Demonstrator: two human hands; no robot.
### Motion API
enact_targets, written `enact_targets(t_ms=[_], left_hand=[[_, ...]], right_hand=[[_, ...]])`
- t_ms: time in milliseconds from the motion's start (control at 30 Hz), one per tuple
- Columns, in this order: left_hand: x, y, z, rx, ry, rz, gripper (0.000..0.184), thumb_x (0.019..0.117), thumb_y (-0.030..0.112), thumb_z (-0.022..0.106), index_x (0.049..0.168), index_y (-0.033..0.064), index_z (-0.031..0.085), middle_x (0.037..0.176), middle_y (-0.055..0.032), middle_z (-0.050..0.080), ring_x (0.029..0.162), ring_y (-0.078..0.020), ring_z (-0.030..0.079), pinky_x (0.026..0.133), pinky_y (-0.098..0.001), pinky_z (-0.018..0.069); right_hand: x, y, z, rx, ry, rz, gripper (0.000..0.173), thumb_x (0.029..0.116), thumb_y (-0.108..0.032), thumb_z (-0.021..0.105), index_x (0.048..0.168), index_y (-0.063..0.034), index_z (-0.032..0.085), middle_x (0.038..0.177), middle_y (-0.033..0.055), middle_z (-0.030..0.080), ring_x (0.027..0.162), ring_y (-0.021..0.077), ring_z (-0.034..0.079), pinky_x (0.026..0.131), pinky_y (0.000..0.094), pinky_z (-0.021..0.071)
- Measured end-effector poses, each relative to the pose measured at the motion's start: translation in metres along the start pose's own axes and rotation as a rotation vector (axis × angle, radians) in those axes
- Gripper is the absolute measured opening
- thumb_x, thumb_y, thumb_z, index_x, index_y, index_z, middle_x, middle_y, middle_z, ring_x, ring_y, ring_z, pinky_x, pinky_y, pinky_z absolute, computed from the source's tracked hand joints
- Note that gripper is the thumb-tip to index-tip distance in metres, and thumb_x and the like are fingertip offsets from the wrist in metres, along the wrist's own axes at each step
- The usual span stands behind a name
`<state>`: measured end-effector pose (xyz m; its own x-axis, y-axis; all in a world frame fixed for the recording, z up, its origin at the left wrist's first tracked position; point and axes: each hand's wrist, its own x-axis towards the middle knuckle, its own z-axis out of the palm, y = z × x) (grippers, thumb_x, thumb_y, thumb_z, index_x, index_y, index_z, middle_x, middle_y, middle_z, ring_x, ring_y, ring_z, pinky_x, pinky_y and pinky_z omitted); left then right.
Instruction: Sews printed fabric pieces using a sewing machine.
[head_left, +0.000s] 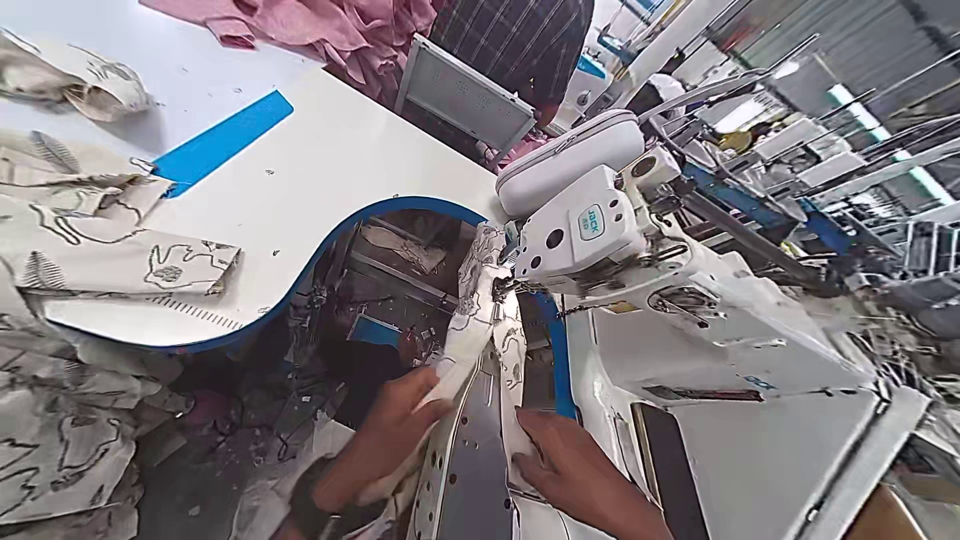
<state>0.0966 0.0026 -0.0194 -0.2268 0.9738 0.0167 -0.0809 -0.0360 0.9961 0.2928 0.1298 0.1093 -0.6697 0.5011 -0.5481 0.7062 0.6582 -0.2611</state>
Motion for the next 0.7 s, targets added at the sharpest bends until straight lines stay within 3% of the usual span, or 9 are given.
enact_targets(t_ms=[33, 100, 200, 267, 333, 433, 500, 567, 700], left_hand=[[-0.014, -0.011, -0.021, -0.03, -0.074, -0.095, 0.018, 0.0945, 0.02, 0.069, 0.1, 0.0024, 0.067, 0.075, -0.0005, 0.066, 0.067, -0.0066, 0.063, 0.065, -0.0274, 0.0552], [-0.028, -0.032, -0.068, 0.014, -0.196, -0.199, 0.012, 0.0932, 0.015, 0.07, 0.09, 0.0032, 0.07, 0.072, 0.0044, 0.066, 0.065, -0.001, 0.062, 0.064, -0.0227, 0.0541], [-0.018, -0.015, -0.099, 0.157, -0.151, -0.065, 0.012, 0.0972, 0.014, 0.063, 0.089, 0.0069, 0.069, 0.073, 0.01, 0.065, 0.066, 0.0042, 0.061, 0.065, -0.0175, 0.0529], [-0.02, 0.033, -0.08, 0.364, -0.153, 0.156, 0.024, 0.1019, 0.024, 0.058, 0.086, 0.0083, 0.066, 0.068, 0.0086, 0.057, 0.06, 0.0045, 0.052, 0.058, -0.0151, 0.0444], [-0.052, 0.061, -0.026, 0.535, -0.129, 0.336, 0.029, 0.1035, 0.025, 0.054, 0.086, 0.0058, 0.066, 0.062, 0.0004, 0.054, 0.052, -0.0066, 0.05, 0.049, -0.0236, 0.042], [-0.088, 0.063, 0.056, 0.624, 0.057, 0.302, 0.021, 0.0976, 0.014, 0.055, 0.097, 0.0018, 0.072, 0.057, -0.0065, 0.061, 0.045, -0.0192, 0.06, 0.042, -0.0368, 0.0484], [-0.089, 0.055, 0.071, 0.659, 0.097, 0.26, 0.022, 0.0976, 0.014, 0.052, 0.1, 0.0022, 0.07, 0.055, -0.0052, 0.058, 0.043, -0.0191, 0.058, 0.039, -0.0359, 0.045], [-0.083, 0.057, 0.072, 0.664, 0.101, 0.251, 0.027, 0.097, 0.014, 0.051, 0.106, -0.0013, 0.072, 0.055, -0.0063, 0.06, 0.044, -0.0214, 0.06, 0.04, -0.0377, 0.0462], [-0.073, 0.061, 0.066, 0.63, 0.121, 0.289, 0.02, 0.096, 0.011, 0.055, 0.085, 0.0022, 0.069, 0.058, -0.0093, 0.062, 0.049, -0.0241, 0.063, 0.043, -0.04, 0.0478]], right_hand=[[0.0, 0.02, 0.008, 0.034, -0.068, -0.001, 0.027, 0.0896, -0.018, 0.067, 0.104, 0.0055, 0.068, 0.086, 0.0232, 0.068, 0.085, 0.0429, 0.068, 0.077, 0.0644, 0.0496], [0.021, 0.065, 0.032, 0.083, -0.256, -0.055, 0.023, 0.09, -0.014, 0.072, 0.095, 0.0078, 0.069, 0.088, 0.0249, 0.068, 0.088, 0.0424, 0.066, 0.082, 0.0656, 0.049], [0.028, 0.093, 0.046, 0.074, -0.382, -0.261, 0.021, 0.0937, -0.01, 0.068, 0.083, 0.008, 0.064, 0.076, 0.0199, 0.062, 0.074, 0.0339, 0.061, 0.074, 0.0569, 0.0456], [-0.016, 0.054, 0.008, -0.12, -0.173, -0.302, 0.021, 0.0954, -0.008, 0.064, 0.081, 0.007, 0.065, 0.075, 0.0221, 0.064, 0.076, 0.0409, 0.065, 0.073, 0.0596, 0.048], [-0.083, -0.002, 0.012, -0.275, 0.252, -0.362, 0.007, 0.0828, -0.003, 0.067, 0.077, 0.0, 0.067, 0.067, 0.0164, 0.064, 0.064, 0.0362, 0.068, 0.057, 0.052, 0.0545], [-0.12, -0.079, 0.059, -0.257, 0.551, -0.177, 0.015, 0.0901, 0.0, 0.062, 0.097, 0.0032, 0.075, 0.075, 0.0163, 0.071, 0.063, 0.0302, 0.07, 0.054, 0.04, 0.056], [-0.104, -0.088, 0.085, -0.159, 0.602, -0.079, 0.022, 0.0898, -0.001, 0.061, 0.105, 0.0069, 0.075, 0.071, 0.0158, 0.068, 0.056, 0.0279, 0.067, 0.048, 0.0368, 0.0531], [-0.1, -0.091, 0.077, -0.17, 0.593, -0.008, 0.031, 0.0909, -0.001, 0.059, 0.117, 0.0111, 0.071, 0.074, 0.0171, 0.071, 0.058, 0.0273, 0.069, 0.051, 0.0358, 0.0543], [-0.079, -0.107, 0.069, -0.291, 0.71, -0.013, 0.027, 0.0898, 0.0, 0.06, 0.111, 0.0098, 0.074, 0.069, 0.0136, 0.069, 0.055, 0.0223, 0.066, 0.05, 0.0287, 0.051]])
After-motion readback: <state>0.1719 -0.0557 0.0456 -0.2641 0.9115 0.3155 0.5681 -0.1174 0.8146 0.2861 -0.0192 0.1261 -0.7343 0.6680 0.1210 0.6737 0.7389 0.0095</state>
